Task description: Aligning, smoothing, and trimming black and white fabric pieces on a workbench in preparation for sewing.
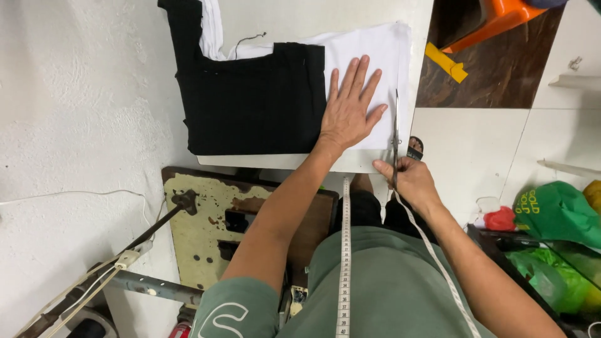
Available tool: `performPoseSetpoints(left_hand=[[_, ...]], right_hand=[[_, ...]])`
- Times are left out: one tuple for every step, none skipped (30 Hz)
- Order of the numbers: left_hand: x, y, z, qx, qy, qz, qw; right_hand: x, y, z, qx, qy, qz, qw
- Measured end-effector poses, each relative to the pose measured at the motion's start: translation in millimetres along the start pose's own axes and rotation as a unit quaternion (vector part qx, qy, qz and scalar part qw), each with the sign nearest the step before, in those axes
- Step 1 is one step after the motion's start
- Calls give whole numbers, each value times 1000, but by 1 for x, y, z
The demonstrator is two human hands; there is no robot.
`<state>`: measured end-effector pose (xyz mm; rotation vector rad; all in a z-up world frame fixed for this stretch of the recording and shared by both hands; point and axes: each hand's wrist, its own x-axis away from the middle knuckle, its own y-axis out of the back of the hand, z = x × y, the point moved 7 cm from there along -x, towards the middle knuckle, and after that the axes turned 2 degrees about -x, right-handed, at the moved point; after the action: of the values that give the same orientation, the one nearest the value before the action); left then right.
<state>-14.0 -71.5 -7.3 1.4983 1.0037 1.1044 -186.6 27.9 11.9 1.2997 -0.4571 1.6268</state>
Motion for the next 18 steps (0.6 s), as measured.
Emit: performPoseSetpoints(left_hand=[[1,-1,-1,0,1,1,1000],[3,-1,-1,1,1,2,1000],[3,-2,-1,1,3,3,1000],[4,-3,-1,0,2,7,1000],[2,-3,0,-2,1,9,1000],[2,-3,-1,-3,2,7,1000],[3,-3,-1,1,0,2,1000],[3,-3,-1,5,-2,-3,1000],[2,-11,-1,5,-2,-5,1000],[1,-18,0,23,6,-21,999],[1,-25,0,42,13,-36,998],[1,-25,0,42,13,-36,998],[1,-25,0,46,14,-36,998],[1,-24,1,50,15,-35,998],[-6,-31,2,51,15,-36,998],[-12,-32,5,72,21,-80,994],[-18,-34,8,95,27,-123,988],[-27,-21,11,96,26,-124,987]], right_hand=[[-1,-1,-3,-19,26,1,999],[-2,-2,-7,-39,51,1,998],[-1,-2,-10,-38,51,2,998],[0,-1,-12,-38,64,-2,997],[0,0,-11,-39,80,-7,996],[0,2,-6,-38,82,-7,996],[-1,2,-2,-34,67,2,997],[-1,1,1,-30,53,12,998],[-7,3,4,-30,54,11,998],[-11,8,11,-13,78,-7,997],[-15,11,17,5,101,-24,995],[-20,10,13,4,101,-25,995],[-25,9,8,-7,99,-29,995],[-30,8,4,-17,96,-34,995],[-29,9,3,-17,97,-36,995],[-28,11,2,-18,101,-42,994],[-26,13,1,-20,105,-49,993],[-22,13,6,-19,105,-51,993]])
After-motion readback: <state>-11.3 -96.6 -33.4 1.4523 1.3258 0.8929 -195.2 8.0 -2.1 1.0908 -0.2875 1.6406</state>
